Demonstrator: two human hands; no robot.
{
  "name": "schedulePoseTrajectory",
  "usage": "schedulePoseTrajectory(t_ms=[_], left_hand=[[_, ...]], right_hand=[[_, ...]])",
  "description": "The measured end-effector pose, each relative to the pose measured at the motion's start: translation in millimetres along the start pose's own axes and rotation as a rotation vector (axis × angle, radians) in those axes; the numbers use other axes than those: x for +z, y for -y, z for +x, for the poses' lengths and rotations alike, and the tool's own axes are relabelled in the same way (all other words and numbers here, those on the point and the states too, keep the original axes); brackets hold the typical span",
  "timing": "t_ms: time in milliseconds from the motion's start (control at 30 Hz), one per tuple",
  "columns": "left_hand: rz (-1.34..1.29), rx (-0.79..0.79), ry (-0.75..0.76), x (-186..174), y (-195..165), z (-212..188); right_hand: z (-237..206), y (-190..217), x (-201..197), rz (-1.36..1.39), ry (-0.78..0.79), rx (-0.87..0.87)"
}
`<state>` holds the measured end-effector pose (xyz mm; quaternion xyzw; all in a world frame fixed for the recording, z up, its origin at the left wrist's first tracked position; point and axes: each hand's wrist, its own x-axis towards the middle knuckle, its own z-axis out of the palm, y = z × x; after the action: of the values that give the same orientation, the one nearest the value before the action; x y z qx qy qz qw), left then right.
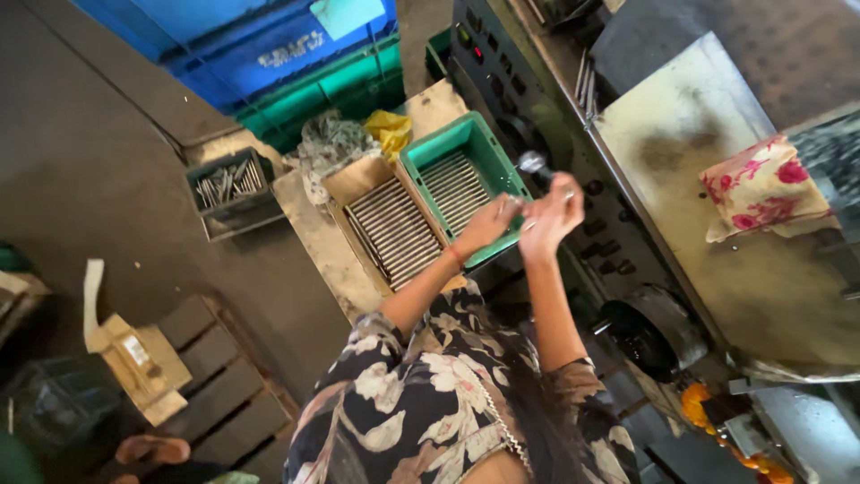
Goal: The person repeatedly picks small cylindrical metal parts from a green tray, places them into a grinding machine, and operates a lever to process them. After each cycle, the person removes the part and returns it to the tray. The process is repeated continuously throughout the clip.
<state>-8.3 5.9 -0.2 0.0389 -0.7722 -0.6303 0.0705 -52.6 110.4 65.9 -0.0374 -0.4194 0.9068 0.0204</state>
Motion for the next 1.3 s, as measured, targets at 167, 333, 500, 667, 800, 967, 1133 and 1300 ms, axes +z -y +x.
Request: schedulePoseTrajectory(t_ms=[167, 333, 500, 667, 800, 967, 1133, 1300], left_hand=[[0.579, -0.15, 0.133, 21.4, 24.8, 0.1], [0.663, -0.086, 0.111, 16.8, 31.8, -0.5], [0.278, -0.033, -0.153, -20.5, 44.8, -29.0], [0.667, -0.436, -1.001, -122.3, 74.4, -67.2], [0.387, -0.985, -0.856, -152.7, 85.5, -75.6], [0.332, -1.126, -0.891, -141.6, 89.0, -65.9], [0.292, -1.109, -1.0, -136.5, 96.9, -76.2], [0.404, -1.214, -0.904, -145.1, 101.3, -84.7]], right_hand=[[5.6, 62.0, -15.6, 0.023, 0.062, -0.228], [-30.2, 82.0, -47.2, -0.114, -0.005, -0.287], [-65.6, 96.6, -91.9, -0.204, -0.036, -0.161], [-79.0, 101.5, -117.1, -0.215, -0.072, -0.127], [-77.8, 98.9, -121.4, -0.23, -0.088, -0.108], [-83.7, 96.6, -123.3, -0.223, -0.084, -0.131], [-102.5, 100.6, -128.9, -0.221, -0.154, -0.116], [-111.9, 109.7, -136.1, -0.22, -0.21, -0.118]])
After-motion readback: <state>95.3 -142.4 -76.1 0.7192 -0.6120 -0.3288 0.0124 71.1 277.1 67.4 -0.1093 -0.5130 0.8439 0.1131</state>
